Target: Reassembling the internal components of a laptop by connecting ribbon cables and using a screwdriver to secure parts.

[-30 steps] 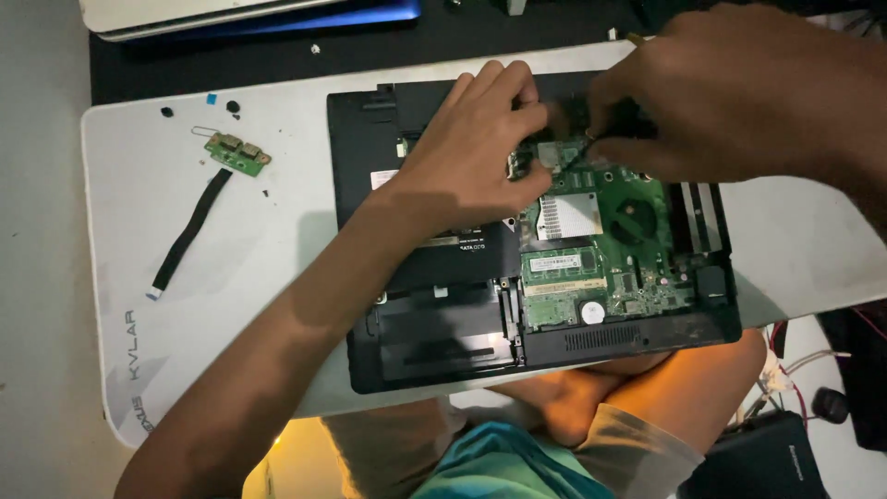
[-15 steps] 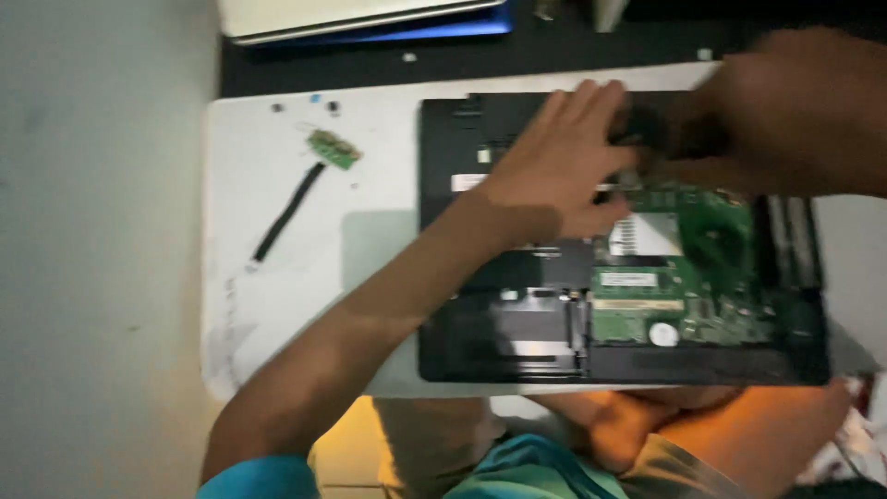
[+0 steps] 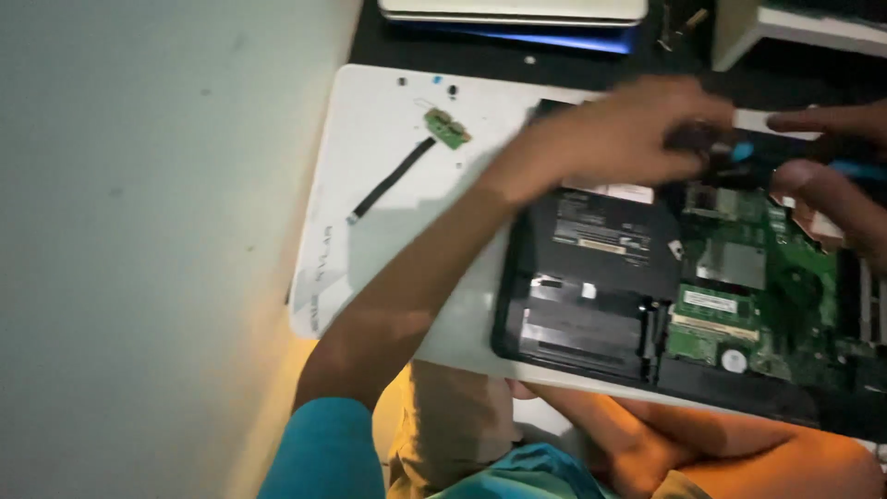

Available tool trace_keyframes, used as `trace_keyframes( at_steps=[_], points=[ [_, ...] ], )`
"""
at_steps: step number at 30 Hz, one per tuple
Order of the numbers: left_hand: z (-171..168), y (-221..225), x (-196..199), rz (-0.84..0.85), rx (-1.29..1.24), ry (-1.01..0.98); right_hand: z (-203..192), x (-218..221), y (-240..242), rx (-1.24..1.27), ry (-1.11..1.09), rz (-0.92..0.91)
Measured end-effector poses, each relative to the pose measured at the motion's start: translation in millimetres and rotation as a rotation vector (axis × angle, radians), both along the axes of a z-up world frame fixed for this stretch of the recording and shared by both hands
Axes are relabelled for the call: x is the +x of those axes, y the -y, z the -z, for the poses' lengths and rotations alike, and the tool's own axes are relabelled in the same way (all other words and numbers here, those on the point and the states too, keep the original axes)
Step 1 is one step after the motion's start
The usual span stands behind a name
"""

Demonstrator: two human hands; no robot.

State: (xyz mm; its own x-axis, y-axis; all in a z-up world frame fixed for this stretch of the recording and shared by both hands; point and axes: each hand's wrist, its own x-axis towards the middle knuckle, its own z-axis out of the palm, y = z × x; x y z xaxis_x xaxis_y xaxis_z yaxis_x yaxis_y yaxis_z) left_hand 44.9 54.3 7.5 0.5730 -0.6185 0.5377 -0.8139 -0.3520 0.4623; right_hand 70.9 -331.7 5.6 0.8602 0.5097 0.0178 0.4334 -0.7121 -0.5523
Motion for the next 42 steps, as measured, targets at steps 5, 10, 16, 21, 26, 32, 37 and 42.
trace_keyframes(
  at_steps=[5,10,16,21,26,32,37,42],
  points=[
    [-40.5,-129.7,-31.9,-0.271,0.039,-0.142,-89.3,-102.5,-171.9,-0.1,-0.109,0.031],
    [-12.8,-207.6,-69.8,-0.635,0.188,-0.093,-67.0,-70.8,-192.0,-0.192,0.129,-0.098],
    [13.5,-213.0,-64.5,-0.601,0.296,-0.127,-25.2,-61.4,-164.6,-0.105,0.448,-0.034],
    [4.7,-213.5,-78.3,-0.603,0.237,-0.133,-5.3,-54.7,-145.2,-0.035,0.379,-0.008],
    [-39.6,-212.7,-101.4,-0.599,-0.032,-0.352,7.2,-44.6,-136.9,-0.15,0.415,-0.021],
    [-34.8,-222.3,-96.9,-0.64,-0.046,-0.301,13.4,-47.1,-146.3,-0.317,0.47,-0.067],
    [-36.5,-228.9,-97.8,-0.561,-0.072,-0.258,17.6,-44.5,-144.5,-0.347,0.524,-0.061],
    [-56.3,-216.5,-113.5,-0.732,0.112,-0.553,9.0,-46.5,-148.7,-0.384,0.493,-0.087]
  ],
)
